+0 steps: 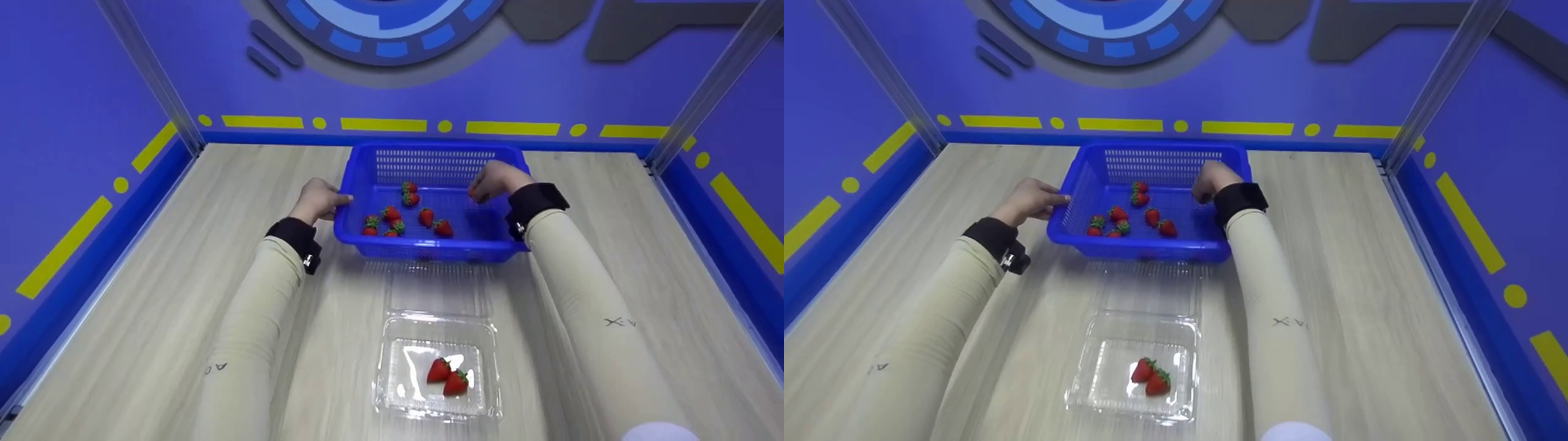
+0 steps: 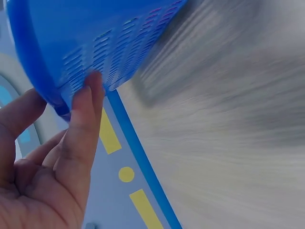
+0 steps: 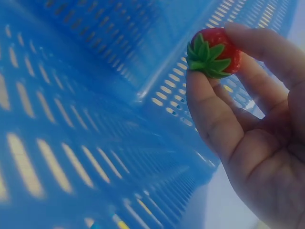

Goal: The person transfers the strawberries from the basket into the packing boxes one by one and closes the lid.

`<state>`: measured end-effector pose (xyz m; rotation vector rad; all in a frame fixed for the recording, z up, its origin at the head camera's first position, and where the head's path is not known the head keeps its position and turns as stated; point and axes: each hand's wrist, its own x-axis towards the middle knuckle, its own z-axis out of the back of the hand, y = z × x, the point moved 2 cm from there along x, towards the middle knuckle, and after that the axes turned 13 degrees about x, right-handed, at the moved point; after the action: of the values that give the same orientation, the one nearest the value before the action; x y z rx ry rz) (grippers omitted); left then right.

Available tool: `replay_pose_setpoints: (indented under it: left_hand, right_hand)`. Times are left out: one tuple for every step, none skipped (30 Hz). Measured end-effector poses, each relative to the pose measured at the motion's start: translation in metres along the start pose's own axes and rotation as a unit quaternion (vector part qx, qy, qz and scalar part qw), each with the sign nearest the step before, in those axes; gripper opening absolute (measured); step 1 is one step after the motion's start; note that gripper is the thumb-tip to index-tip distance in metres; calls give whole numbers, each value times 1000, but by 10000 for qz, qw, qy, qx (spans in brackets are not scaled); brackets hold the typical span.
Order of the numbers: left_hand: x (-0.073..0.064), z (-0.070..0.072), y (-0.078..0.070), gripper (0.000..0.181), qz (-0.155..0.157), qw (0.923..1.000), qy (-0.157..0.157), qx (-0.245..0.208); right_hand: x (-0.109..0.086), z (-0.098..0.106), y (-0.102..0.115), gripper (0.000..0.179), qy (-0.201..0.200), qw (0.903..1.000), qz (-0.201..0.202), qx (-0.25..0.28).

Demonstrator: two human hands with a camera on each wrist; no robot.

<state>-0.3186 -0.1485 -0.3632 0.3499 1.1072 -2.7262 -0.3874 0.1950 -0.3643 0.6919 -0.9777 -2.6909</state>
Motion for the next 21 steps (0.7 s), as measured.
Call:
replay_pose_setpoints:
  left_hand:
    - [0, 1, 0, 43, -44, 10000, -36, 63]
    - [0, 2, -1, 45, -78, 9999, -58, 103]
    - [-1, 3, -1, 47, -116, 9998, -79, 156]
    - [-1, 5, -2, 48, -152, 9996, -118, 217]
    - [-1, 6, -3, 49, -198, 9993, -166, 273]
    - [-2, 8, -4, 50, -246, 9990, -205, 314]
    - [-4, 10, -5, 50, -289, 9985, -264, 378]
    - [-5, 12, -5, 50, -338, 9980, -312, 431]
    - [-7, 14, -6, 49, -406, 9973, -369, 496]
    - [-7, 16, -6, 48, -469, 9966, -419, 541]
    - [-9, 18, -7, 47, -525, 9959, -459, 582]
    - [-10, 20, -8, 46, -583, 9953, -485, 607]
    - [-12, 22, -9, 45, -637, 9947, -503, 626]
    - [-14, 24, -11, 44, -695, 9943, -512, 630]
    - [-15, 26, -12, 43, -740, 9938, -523, 638]
    - [-17, 28, -14, 43, -779, 9934, -533, 647]
    - [-20, 30, -16, 42, -821, 9929, -542, 670]
    - [-22, 32, -17, 42, -865, 9923, -548, 689]
    - [-24, 34, -19, 42, -895, 9919, -550, 712]
    - [-27, 35, -21, 41, -924, 9915, -552, 737]
    - [-29, 36, -23, 41, -947, 9911, -547, 754]
  right_hand:
    - [-1, 1, 1, 30, -34, 10000, 29, -14]
    - [-2, 2, 3, 31, -58, 9999, 88, -47]
    - [-3, 2, 4, 32, -101, 9999, 129, -50]
    - [-4, 3, 5, 33, -166, 9997, 164, -70]
    - [-4, 4, 6, 33, -240, 9995, 198, -103]
    - [-5, 5, 6, 34, -313, 9991, 236, -139]
    - [-6, 6, 8, 34, -390, 9986, 289, -191]
    - [-6, 7, 9, 35, -447, 9981, 361, -209]
    - [-7, 8, 10, 35, -503, 9978, 396, -177]
    - [-9, 10, 12, 36, -546, 9973, 453, -181]
    - [-11, 11, 13, 36, -589, 9967, 516, -192]
    - [-12, 13, 14, 36, -622, 9962, 573, -210]
    - [-14, 14, 15, 37, -652, 9956, 642, -220]
    - [-16, 16, 17, 37, -674, 9950, 715, -200]
    - [-18, 17, 19, 37, -702, 9944, 766, -177]
    - [-20, 18, 20, 37, -724, 9937, 840, -165]
    - [-22, 19, 22, 36, -751, 9931, 896, -115]
    - [-25, 20, 24, 36, -766, 9926, 941, -42]
    - [-27, 21, 25, 36, -784, 9921, 980, 25]
    - [-29, 22, 26, 36, -803, 9916, 1011, 73]
    - [-31, 22, 27, 35, -830, 9911, 1038, 95]
